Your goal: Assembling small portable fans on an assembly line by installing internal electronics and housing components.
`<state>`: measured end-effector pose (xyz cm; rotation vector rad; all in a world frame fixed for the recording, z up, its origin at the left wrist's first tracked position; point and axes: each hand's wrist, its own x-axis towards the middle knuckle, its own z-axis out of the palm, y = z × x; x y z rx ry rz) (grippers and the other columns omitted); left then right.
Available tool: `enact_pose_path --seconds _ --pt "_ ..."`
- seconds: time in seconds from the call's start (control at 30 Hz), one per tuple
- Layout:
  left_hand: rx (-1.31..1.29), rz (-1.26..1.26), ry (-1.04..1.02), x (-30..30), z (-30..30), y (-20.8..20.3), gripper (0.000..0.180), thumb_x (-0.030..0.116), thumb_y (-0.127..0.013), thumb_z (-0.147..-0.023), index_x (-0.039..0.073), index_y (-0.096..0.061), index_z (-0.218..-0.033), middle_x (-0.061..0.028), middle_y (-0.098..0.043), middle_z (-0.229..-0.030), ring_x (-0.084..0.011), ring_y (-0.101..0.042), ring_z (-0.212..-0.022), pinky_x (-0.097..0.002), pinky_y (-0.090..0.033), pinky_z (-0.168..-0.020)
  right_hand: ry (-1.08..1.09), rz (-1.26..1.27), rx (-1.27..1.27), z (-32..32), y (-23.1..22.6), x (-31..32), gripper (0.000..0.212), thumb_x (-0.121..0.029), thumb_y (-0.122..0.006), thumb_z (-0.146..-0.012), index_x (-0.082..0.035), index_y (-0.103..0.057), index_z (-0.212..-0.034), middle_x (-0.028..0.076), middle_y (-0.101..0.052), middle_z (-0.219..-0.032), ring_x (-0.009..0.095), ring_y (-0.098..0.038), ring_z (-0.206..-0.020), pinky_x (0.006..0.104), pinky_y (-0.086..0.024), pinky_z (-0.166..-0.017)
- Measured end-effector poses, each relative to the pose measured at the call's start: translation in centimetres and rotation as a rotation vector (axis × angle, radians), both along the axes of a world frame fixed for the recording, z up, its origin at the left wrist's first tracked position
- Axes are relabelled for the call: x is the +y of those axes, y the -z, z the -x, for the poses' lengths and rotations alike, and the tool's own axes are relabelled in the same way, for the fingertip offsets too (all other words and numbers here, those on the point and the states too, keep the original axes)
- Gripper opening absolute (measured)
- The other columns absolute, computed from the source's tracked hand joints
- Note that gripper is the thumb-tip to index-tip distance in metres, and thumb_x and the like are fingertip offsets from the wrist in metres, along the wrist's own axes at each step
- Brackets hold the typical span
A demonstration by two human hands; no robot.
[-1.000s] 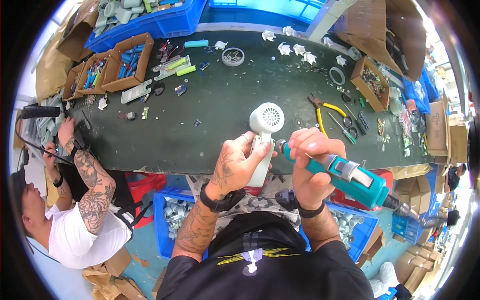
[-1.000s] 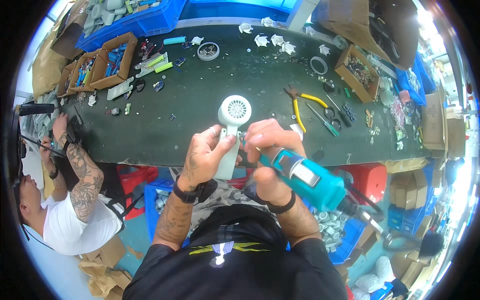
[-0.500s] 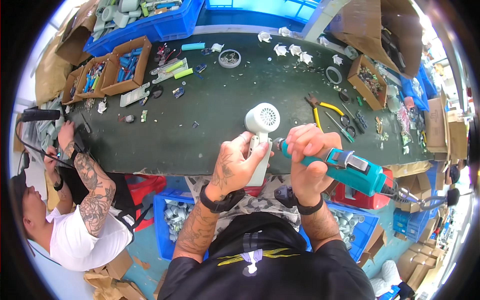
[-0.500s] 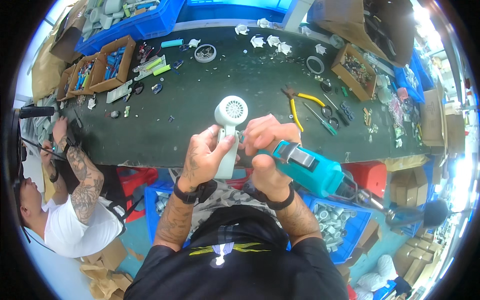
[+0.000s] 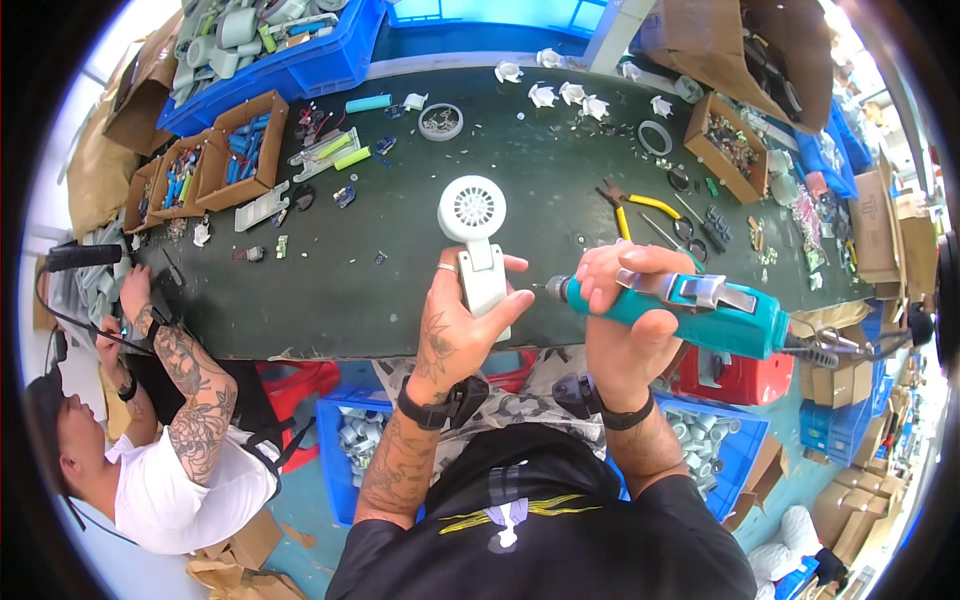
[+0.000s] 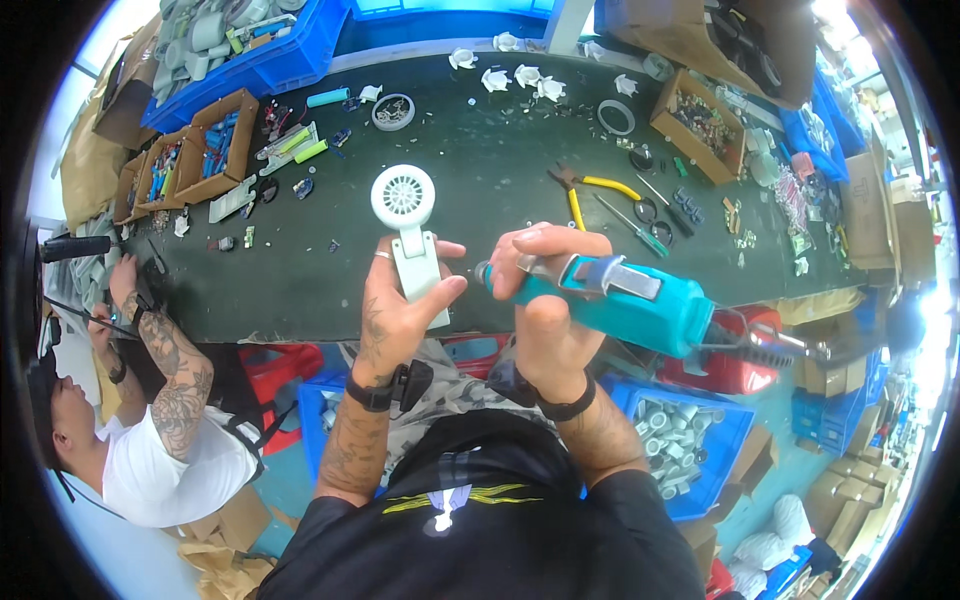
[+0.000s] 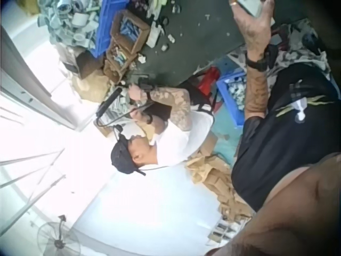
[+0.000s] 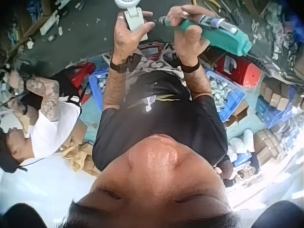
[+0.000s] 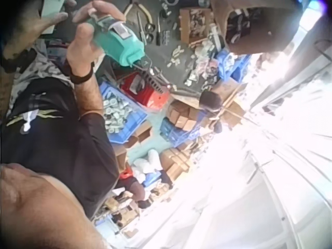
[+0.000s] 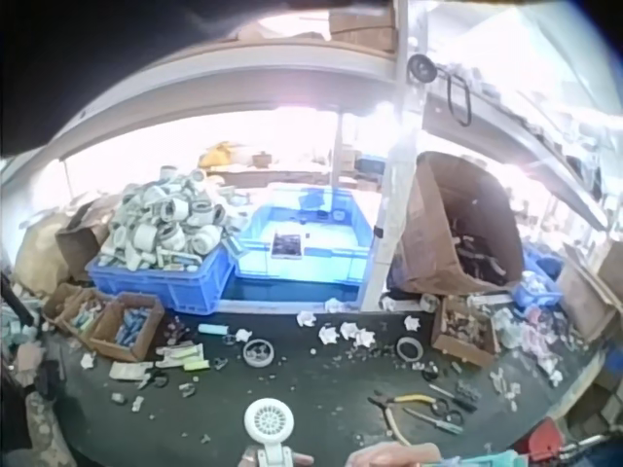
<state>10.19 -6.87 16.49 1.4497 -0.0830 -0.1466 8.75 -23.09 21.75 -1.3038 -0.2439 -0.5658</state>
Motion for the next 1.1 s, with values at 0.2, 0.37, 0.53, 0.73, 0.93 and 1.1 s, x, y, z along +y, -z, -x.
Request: enact_pose_path --seconds 0.2,0.37,0.53,0.73,0.93,1.1 --pt "0.026 -0.006 0.052 0.5 -0.1 0.1 0.044 0.007 -0.08 -0.09 0.001 -0.053 -0.124 -0.0035 -0.071 -0.096 -0.0082 -0.064 -0.081 -0.0272 -0.054 -0.074 -0.115 -0.107 0.005 0.2 0.8 0.6 0.065 -0.057 -0.075 -0.096 -0.001 -0.056 -0.125 0.009 -0.062 -0.087 0.018 -0.062 -0.08 0.0331 -0.051 -0.072" --pt "0.053 -0.002 0.017 0.5 0.2 0.0 0.041 0.007 -0.078 -0.091 0.002 -0.052 -0.122 -0.0036 -0.071 -0.096 -0.0083 -0.064 -0.082 -0.0277 -0.054 -0.073 -0.096 -0.114 0.024 0.2 0.9 0.8 0.065 -0.056 -0.076 -0.096 -0.001 -0.058 -0.125 0.009 -0.064 -0.089 0.018 -0.063 -0.08 0.032 -0.051 -0.072" --pt "0.032 -0.152 -0.045 1.5 -2.5 -1.8 0.038 0.009 -0.078 -0.092 0.002 -0.057 -0.122 -0.0039 -0.071 -0.099 -0.0112 -0.066 -0.088 -0.0286 -0.054 -0.081 -0.058 -0.108 -0.008 0.0 1.6 -0.2 0.062 -0.053 -0.077 -0.096 -0.001 -0.06 -0.125 0.009 -0.065 -0.09 0.018 -0.064 -0.081 0.0322 -0.051 -0.074" --pt "-0.33 -0.6 -0.246 3.2 -14.1 -3.0 0.045 0.023 -0.077 -0.086 -0.002 -0.06 -0.119 -0.0146 -0.074 -0.099 -0.0294 -0.072 -0.09 -0.0409 -0.055 -0.086 -0.078 -0.156 0.006 0.6 1.8 -0.5 0.057 -0.046 -0.08 -0.095 0.0 -0.062 -0.124 0.008 -0.066 -0.09 0.017 -0.064 -0.081 0.0322 -0.051 -0.074" --pt "-0.366 -0.753 -0.231 4.0 -19.7 -0.4 0.054 0.027 -0.074 -0.086 -0.005 -0.053 -0.124 -0.0294 -0.075 -0.103 -0.049 -0.072 -0.1 -0.0535 -0.056 -0.088 -0.108 -0.032 0.152 2.9 0.8 -1.5 0.057 -0.052 -0.075 -0.098 -0.003 -0.058 -0.121 0.006 -0.06 -0.089 0.018 -0.059 -0.081 0.0363 -0.049 -0.077" --pt "-0.073 -0.283 -0.078 1.5 -10.0 -4.1 0.033 0.027 -0.067 -0.103 0.001 -0.06 -0.121 -0.0099 -0.077 -0.1 -0.0097 -0.067 -0.076 -0.028 -0.054 -0.064 -0.083 -0.073 0.139 3.2 1.0 -2.5 0.055 -0.038 -0.082 -0.095 0.001 -0.061 -0.129 0.006 -0.065 -0.086 0.014 -0.061 -0.079 0.0284 -0.049 -0.071"
